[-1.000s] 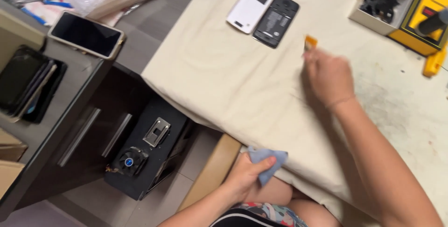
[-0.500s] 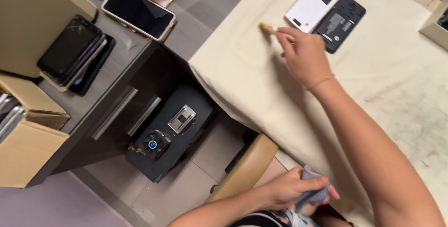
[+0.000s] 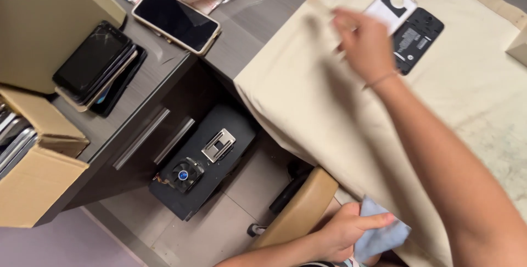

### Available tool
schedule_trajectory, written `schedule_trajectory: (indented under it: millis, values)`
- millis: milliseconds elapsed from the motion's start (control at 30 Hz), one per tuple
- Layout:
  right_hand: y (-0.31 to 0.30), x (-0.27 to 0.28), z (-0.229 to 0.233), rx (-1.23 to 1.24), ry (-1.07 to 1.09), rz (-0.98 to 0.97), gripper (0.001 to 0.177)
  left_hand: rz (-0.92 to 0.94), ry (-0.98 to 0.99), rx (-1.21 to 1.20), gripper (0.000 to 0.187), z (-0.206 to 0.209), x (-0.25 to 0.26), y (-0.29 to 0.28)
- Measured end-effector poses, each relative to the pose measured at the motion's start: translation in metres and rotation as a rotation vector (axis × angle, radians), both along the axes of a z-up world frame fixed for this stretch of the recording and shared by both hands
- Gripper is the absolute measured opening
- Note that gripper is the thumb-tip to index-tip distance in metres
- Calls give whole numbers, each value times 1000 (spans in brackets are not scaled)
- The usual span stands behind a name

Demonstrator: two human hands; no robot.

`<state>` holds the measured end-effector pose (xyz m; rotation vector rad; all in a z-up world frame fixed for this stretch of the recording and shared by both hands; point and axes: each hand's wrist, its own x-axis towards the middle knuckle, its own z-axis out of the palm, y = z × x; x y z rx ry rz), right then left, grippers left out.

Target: The person uses a screwdriver to remove screws from a black mobile phone back cover. They then clean the work surface with a brush and a cloth before using the screwdriver again to work on the phone's battery compartment.

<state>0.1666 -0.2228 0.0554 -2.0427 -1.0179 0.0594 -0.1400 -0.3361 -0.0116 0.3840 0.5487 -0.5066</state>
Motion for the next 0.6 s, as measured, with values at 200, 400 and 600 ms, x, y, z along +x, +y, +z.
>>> schedule_trajectory:
  millis: [200, 400, 600]
  values:
    - [18, 80, -8, -179, -390, -150, 21, 2, 21, -29, 26, -17, 2, -8]
    - [43, 91, -11, -386, -394, -119, 20, 86, 62, -188, 23, -38, 0, -16]
    - [52, 11, 82, -268, 442, 159, 38, -31, 140, -29, 15, -18, 8, -7]
